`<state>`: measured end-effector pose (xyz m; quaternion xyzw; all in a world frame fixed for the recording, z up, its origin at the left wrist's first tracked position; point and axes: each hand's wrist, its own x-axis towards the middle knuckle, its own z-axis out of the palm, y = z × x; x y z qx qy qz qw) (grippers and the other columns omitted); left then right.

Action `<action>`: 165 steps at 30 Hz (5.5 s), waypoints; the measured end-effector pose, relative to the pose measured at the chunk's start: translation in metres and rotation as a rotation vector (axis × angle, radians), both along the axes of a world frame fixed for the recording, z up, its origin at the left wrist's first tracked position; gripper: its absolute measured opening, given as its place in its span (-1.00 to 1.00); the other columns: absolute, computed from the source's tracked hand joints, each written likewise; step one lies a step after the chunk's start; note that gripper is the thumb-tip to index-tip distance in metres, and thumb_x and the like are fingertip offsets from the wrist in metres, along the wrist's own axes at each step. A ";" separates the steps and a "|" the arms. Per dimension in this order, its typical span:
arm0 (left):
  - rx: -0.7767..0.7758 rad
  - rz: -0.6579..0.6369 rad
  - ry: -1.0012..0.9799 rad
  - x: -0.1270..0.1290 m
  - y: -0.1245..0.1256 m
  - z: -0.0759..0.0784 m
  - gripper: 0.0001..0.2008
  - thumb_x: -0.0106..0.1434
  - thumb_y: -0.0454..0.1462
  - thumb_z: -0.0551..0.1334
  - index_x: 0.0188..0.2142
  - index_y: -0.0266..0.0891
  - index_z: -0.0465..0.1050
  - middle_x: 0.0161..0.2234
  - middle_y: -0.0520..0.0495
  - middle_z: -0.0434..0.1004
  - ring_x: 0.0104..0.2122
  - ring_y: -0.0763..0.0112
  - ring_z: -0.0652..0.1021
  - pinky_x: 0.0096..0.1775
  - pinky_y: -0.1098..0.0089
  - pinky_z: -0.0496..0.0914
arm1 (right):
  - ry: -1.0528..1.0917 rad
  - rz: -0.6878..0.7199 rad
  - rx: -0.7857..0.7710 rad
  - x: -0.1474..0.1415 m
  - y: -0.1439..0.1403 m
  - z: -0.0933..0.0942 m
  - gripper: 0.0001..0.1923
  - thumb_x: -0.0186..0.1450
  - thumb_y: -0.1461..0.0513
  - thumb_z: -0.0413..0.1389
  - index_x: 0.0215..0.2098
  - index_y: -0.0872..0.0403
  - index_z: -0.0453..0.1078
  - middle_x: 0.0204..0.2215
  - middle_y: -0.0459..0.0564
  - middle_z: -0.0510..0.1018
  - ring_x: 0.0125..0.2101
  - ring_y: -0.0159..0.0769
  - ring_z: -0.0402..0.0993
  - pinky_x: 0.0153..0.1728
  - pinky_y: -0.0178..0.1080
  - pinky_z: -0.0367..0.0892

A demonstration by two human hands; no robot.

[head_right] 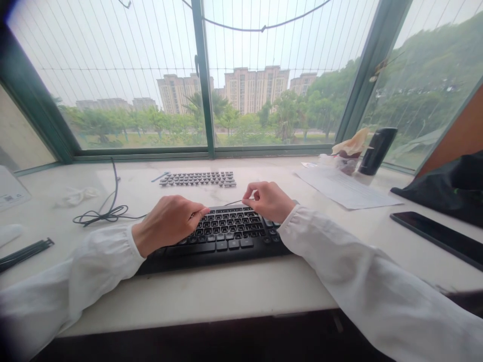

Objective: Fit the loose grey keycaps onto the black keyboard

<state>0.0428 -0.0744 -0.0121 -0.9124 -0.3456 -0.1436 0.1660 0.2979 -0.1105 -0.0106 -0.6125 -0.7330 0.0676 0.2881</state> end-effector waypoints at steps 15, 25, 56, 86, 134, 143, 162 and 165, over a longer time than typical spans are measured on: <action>0.005 0.082 -0.085 -0.011 0.018 0.011 -0.51 0.36 -0.15 -0.04 -0.54 -0.30 0.51 -0.56 -0.17 0.51 -0.52 0.31 0.51 -0.43 0.37 0.27 | -0.162 -0.158 0.062 0.022 0.019 -0.013 -0.76 0.21 0.07 0.08 -0.41 0.06 0.44 -0.71 -0.20 0.27 -0.62 -0.40 0.15 -0.46 -0.29 0.06; -0.097 0.122 -0.133 -0.020 0.031 0.014 -0.40 0.36 0.01 -0.07 -0.46 -0.34 0.56 -0.51 -0.24 0.53 -0.44 0.24 0.55 -0.36 0.31 0.34 | -0.247 -0.263 0.089 0.039 0.030 -0.022 -0.74 0.20 0.04 0.06 -0.40 0.04 0.44 -0.66 -0.12 0.35 -0.59 -0.33 0.23 -0.44 -0.27 0.11; -0.067 0.096 -0.106 -0.022 0.045 0.008 -0.60 0.29 -0.10 0.07 -0.25 -0.30 0.61 -0.36 -0.26 0.60 -0.27 0.12 0.60 -0.23 0.25 0.43 | -0.742 -0.067 -0.130 -0.053 0.174 0.006 -0.75 0.16 0.15 0.22 -0.19 -0.03 0.58 -0.28 0.03 0.61 -0.20 -0.19 0.48 -0.13 -0.24 0.25; -0.027 -0.145 -0.253 0.002 0.006 -0.008 -0.74 0.32 -0.08 0.10 -0.17 -0.04 0.53 -0.62 0.04 0.45 -0.57 0.33 0.48 -0.47 0.42 0.18 | -0.511 0.259 0.220 -0.008 -0.006 0.027 -0.75 0.27 0.07 0.17 -0.18 0.01 0.53 -0.67 -0.13 0.43 -0.48 -0.32 0.30 -0.33 -0.31 0.12; -0.232 -0.398 -0.109 0.012 -0.020 -0.010 -0.70 0.36 -0.18 0.08 -0.01 -0.04 0.51 -0.69 0.15 0.35 -0.72 0.58 0.28 -0.55 0.55 0.16 | -0.396 0.490 -0.221 -0.009 -0.011 0.022 -0.71 0.17 0.07 0.23 -0.21 0.04 0.59 -0.65 -0.19 0.39 -0.58 -0.47 0.24 -0.47 -0.37 0.09; -0.255 -0.457 -0.062 0.013 -0.019 -0.008 -0.67 0.33 -0.29 0.07 -0.02 -0.06 0.53 -0.61 0.07 0.49 -0.68 0.59 0.37 -0.55 0.57 0.18 | -0.406 0.485 -0.212 -0.011 -0.012 0.022 -0.74 0.16 0.08 0.26 -0.23 0.01 0.60 -0.65 -0.19 0.38 -0.57 -0.48 0.26 -0.49 -0.39 0.07; -0.290 -0.463 -0.068 0.013 -0.018 -0.008 -0.63 0.28 -0.35 0.09 -0.04 0.00 0.55 -0.45 0.04 0.63 -0.63 0.57 0.45 -0.49 0.56 0.25 | -0.410 0.466 -0.212 -0.014 -0.014 0.024 -0.74 0.14 0.08 0.28 -0.24 0.02 0.60 -0.64 -0.19 0.39 -0.56 -0.47 0.26 -0.47 -0.38 0.08; -0.289 -0.473 -0.064 0.013 -0.018 -0.009 -0.62 0.28 -0.36 0.09 -0.03 -0.02 0.55 -0.40 0.02 0.65 -0.60 0.56 0.49 -0.48 0.56 0.26 | -0.418 0.460 -0.215 -0.014 -0.014 0.024 -0.74 0.16 0.07 0.26 -0.23 0.01 0.59 -0.64 -0.18 0.40 -0.54 -0.45 0.27 -0.45 -0.38 0.09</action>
